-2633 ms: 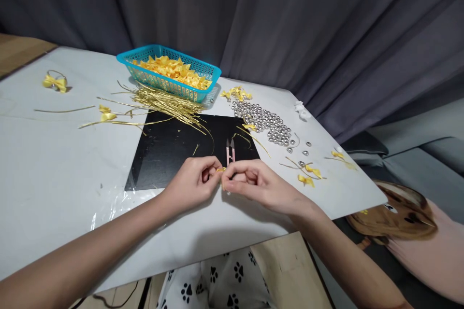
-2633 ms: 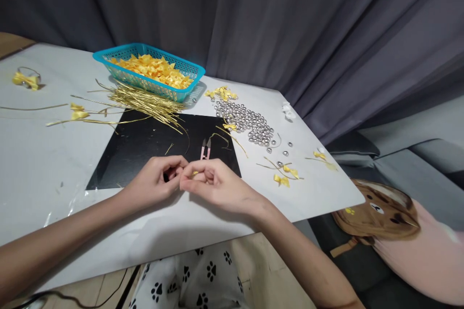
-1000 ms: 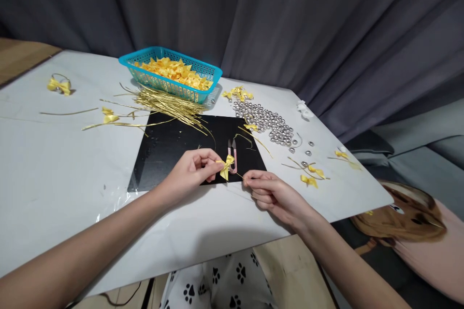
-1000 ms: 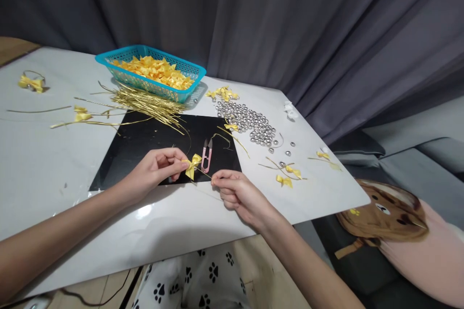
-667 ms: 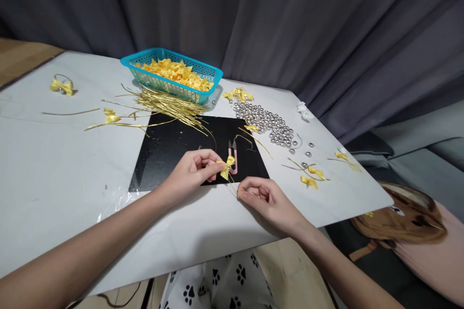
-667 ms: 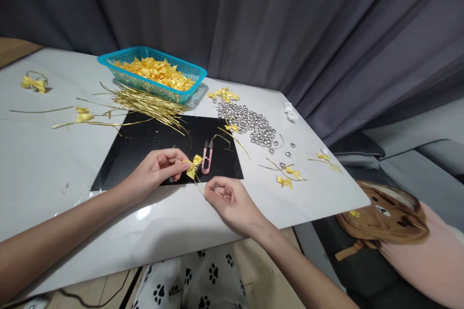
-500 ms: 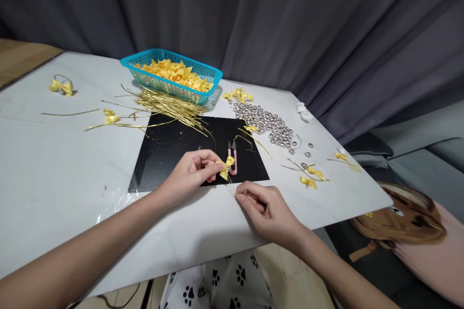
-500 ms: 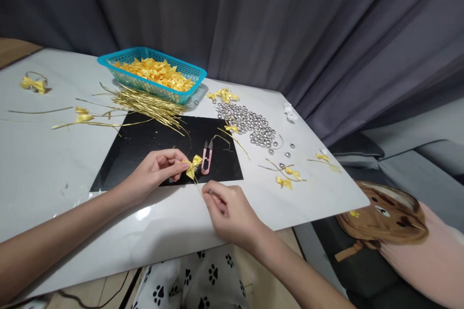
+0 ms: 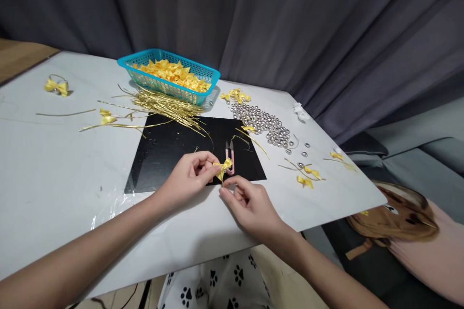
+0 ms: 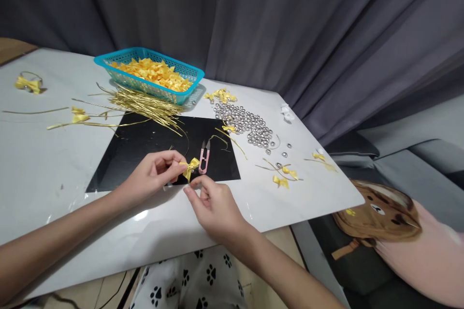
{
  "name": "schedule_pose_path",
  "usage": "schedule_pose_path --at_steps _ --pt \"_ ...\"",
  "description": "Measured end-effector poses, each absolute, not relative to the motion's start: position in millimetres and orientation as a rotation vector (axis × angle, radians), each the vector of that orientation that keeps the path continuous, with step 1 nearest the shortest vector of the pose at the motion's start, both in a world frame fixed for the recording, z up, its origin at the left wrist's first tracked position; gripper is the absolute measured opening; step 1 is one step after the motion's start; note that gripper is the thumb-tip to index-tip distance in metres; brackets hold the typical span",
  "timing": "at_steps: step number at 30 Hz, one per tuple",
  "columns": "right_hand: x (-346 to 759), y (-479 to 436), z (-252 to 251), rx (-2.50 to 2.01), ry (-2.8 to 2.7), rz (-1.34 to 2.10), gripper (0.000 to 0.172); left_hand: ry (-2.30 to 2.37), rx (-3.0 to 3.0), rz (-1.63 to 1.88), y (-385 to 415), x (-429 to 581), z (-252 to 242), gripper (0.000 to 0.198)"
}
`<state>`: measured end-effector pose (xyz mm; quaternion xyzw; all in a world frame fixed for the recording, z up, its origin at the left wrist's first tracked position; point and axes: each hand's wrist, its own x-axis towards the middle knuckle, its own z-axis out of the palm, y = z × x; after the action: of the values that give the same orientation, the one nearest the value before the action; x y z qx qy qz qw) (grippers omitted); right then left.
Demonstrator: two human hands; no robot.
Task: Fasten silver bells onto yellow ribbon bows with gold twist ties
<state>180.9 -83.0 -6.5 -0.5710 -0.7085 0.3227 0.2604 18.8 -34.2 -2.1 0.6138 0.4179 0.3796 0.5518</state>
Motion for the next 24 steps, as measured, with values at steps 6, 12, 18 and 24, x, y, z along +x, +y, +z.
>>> schedule_pose_path --at_steps 6,12,18,24 --pt "164.9 -76.9 -11.1 -1.488 -1.666 1.013 0.024 0.981 1.47 0.881 -37.7 20.5 -2.0 0.02" --pt "162.0 -77.3 -10.1 -1.434 -1.459 1.2 0.026 0.996 1.424 0.839 -37.8 22.5 -2.0 0.022" --pt "162.2 -74.7 -7.7 -1.397 -1.425 1.214 0.026 0.948 1.333 0.843 -37.2 23.4 -3.3 0.02" --pt "159.5 -74.3 -9.9 -1.35 -1.404 1.223 0.025 0.955 1.348 0.844 -36.8 23.0 -2.0 0.02"
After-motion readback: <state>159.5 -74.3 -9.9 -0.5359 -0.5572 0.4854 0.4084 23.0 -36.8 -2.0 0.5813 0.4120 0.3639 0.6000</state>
